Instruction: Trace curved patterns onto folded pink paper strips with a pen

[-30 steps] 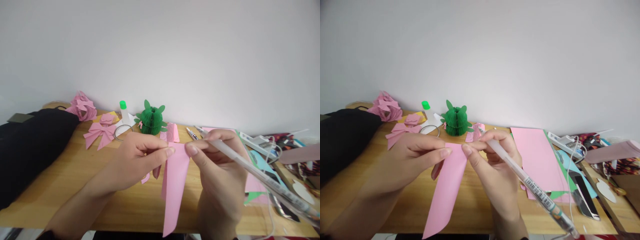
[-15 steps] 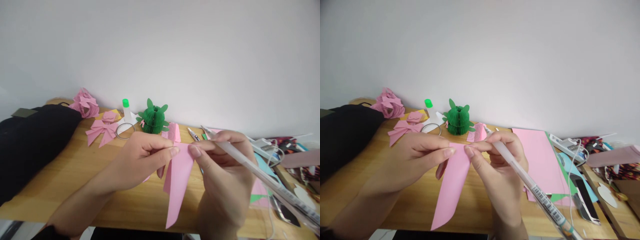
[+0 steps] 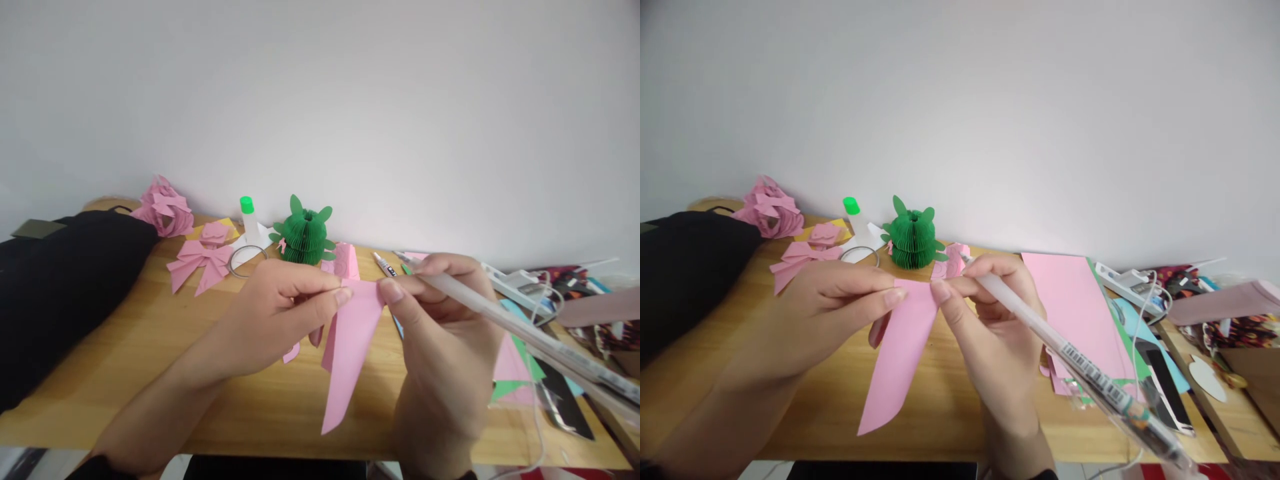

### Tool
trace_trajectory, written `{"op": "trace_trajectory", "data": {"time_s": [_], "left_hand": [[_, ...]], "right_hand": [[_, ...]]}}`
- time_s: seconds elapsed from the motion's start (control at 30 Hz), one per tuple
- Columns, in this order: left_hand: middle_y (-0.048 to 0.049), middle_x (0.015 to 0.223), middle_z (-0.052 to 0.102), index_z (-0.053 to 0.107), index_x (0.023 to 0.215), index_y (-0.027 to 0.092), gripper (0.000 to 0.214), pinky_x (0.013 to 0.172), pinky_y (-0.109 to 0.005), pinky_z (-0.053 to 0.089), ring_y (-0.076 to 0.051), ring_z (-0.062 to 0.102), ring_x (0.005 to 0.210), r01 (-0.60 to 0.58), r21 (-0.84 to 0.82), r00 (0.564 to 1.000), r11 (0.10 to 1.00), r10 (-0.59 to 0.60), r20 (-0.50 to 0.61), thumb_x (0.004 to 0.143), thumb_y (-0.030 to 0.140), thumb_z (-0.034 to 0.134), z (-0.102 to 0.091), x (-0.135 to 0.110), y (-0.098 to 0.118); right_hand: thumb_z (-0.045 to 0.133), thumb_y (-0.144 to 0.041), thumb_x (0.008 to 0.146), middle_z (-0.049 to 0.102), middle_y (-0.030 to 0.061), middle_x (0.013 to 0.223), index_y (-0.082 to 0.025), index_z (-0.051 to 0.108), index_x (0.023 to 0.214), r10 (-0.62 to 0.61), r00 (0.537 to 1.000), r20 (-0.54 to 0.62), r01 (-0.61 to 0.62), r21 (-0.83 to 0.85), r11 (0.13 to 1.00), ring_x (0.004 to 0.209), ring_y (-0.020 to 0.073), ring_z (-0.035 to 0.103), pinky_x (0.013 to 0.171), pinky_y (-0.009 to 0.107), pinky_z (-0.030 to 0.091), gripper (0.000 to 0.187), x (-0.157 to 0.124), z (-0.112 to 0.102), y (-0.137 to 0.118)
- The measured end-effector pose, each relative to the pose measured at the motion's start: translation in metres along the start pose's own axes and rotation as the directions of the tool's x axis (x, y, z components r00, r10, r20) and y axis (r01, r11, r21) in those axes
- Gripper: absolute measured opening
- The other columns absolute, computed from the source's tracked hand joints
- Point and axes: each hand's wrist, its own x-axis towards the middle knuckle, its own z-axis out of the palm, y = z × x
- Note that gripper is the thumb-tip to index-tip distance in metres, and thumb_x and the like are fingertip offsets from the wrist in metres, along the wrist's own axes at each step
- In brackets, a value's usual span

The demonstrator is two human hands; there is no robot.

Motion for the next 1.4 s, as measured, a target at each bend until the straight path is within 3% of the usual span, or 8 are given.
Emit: {"op": "trace_trajectory", "data": {"time_s": [0.4, 0.57, 0.63, 0.77, 0.97, 1.23, 1.33, 1.4], "left_hand": [[0.0027, 0.049, 0.058, 0.057, 0.052, 0.016, 0.039, 0.046, -0.015, 0.04, -0.007, 0.053, 0.047, 0.044, -0.097, 0.997, 0.994, -0.037, 0.071, 0.09, 0.021, 0.051, 0.0, 0.004, -0.003], [0.0036, 0.051, 0.059, 0.059, 0.056, 0.016, 0.034, 0.047, -0.014, 0.041, -0.006, 0.055, 0.048, -0.006, -0.07, 0.999, 0.998, 0.003, -0.046, 0.089, 0.018, 0.052, -0.002, 0.004, -0.007], [0.0036, 0.051, 0.058, 0.058, 0.055, 0.016, 0.036, 0.047, -0.015, 0.04, -0.006, 0.055, 0.049, -0.009, -0.045, 0.999, 0.999, 0.007, -0.036, 0.089, 0.018, 0.052, -0.003, 0.004, -0.007], [0.0031, 0.05, 0.056, 0.055, 0.051, 0.016, 0.041, 0.045, -0.018, 0.035, -0.007, 0.05, 0.046, 0.033, 0.025, 0.997, 0.999, -0.035, 0.062, 0.091, 0.023, 0.051, -0.003, 0.003, -0.009], [0.0044, 0.046, 0.045, 0.048, 0.051, 0.017, 0.042, 0.043, -0.022, 0.023, -0.006, 0.039, 0.042, 0.025, 0.031, 0.961, 0.999, -0.032, 0.274, 0.093, 0.022, 0.048, -0.002, 0.004, -0.015], [0.0071, 0.05, 0.022, 0.028, 0.052, 0.017, 0.04, 0.044, -0.024, 0.015, -0.005, 0.021, 0.045, -0.015, -0.013, 0.936, 1.0, 0.018, 0.352, 0.084, 0.012, 0.051, -0.003, 0.008, -0.02], [0.0069, 0.05, 0.022, 0.032, 0.051, 0.016, 0.04, 0.045, -0.023, 0.017, -0.005, 0.021, 0.047, -0.079, -0.053, 0.939, 0.995, 0.092, 0.332, 0.084, 0.012, 0.054, -0.008, 0.011, -0.021], [0.0059, 0.049, 0.032, 0.043, 0.051, 0.017, 0.038, 0.046, -0.023, 0.023, -0.006, 0.029, 0.046, -0.109, -0.114, 0.942, 0.988, 0.139, 0.306, 0.086, 0.018, 0.056, -0.01, 0.013, -0.022]], "right_hand": [[0.071, -0.018, 0.088, 0.068, -0.0077, 0.064, -0.033, 0.055, 0.097, -0.051, 0.998, 0.026, 0.051, 0.01, 0.999, 0.054, 0.0152, 0.065, 0.054, 0.031, 0.055, 0.024, 0.002, 0.002, 0.002], [0.07, -0.014, 0.086, 0.075, -0.004, 0.082, -0.029, 0.054, 0.101, -0.135, 0.991, 0.014, 0.135, -0.005, 0.991, 0.079, 0.0162, 0.073, 0.077, 0.035, 0.06, 0.027, 0.009, 0.004, 0.006], [0.071, -0.014, 0.085, 0.077, -0.003, 0.088, -0.029, 0.053, 0.103, -0.139, 0.989, 0.053, 0.139, 0.001, 0.99, 0.084, 0.0162, 0.073, 0.077, 0.034, 0.059, 0.03, 0.011, 0.0, 0.006], [0.075, -0.015, 0.081, 0.076, -0.0028, 0.088, -0.028, 0.052, 0.103, -0.072, 0.972, 0.224, 0.086, -0.05, 0.995, 0.083, 0.0158, 0.071, 0.072, 0.033, 0.054, 0.035, 0.017, -0.01, 0.005], [0.075, -0.013, 0.08, 0.071, -0.0056, 0.079, -0.027, 0.053, 0.101, -0.029, 0.897, 0.441, 0.078, -0.095, 0.992, 0.073, 0.0121, 0.067, 0.071, 0.03, 0.053, 0.034, 0.021, -0.017, 0.004], [0.078, -0.011, 0.077, 0.067, -0.0057, 0.072, -0.023, 0.058, 0.093, 0.124, 0.837, 0.534, -0.131, -0.024, 0.991, 0.066, 0.0083, 0.064, 0.059, 0.019, 0.052, 0.028, 0.025, -0.018, 0.002], [0.079, -0.006, 0.073, 0.068, -0.0063, 0.072, -0.023, 0.059, 0.094, 0.136, 0.843, 0.521, -0.205, 0.076, 0.976, 0.066, 0.0077, 0.063, 0.061, 0.019, 0.052, 0.034, 0.026, -0.017, 0.006], [0.08, -0.006, 0.072, 0.069, -0.0066, 0.072, -0.024, 0.059, 0.094, 0.136, 0.844, 0.52, -0.241, 0.14, 0.96, 0.064, 0.008, 0.062, 0.06, 0.02, 0.052, 0.036, 0.026, -0.015, 0.008]]}}
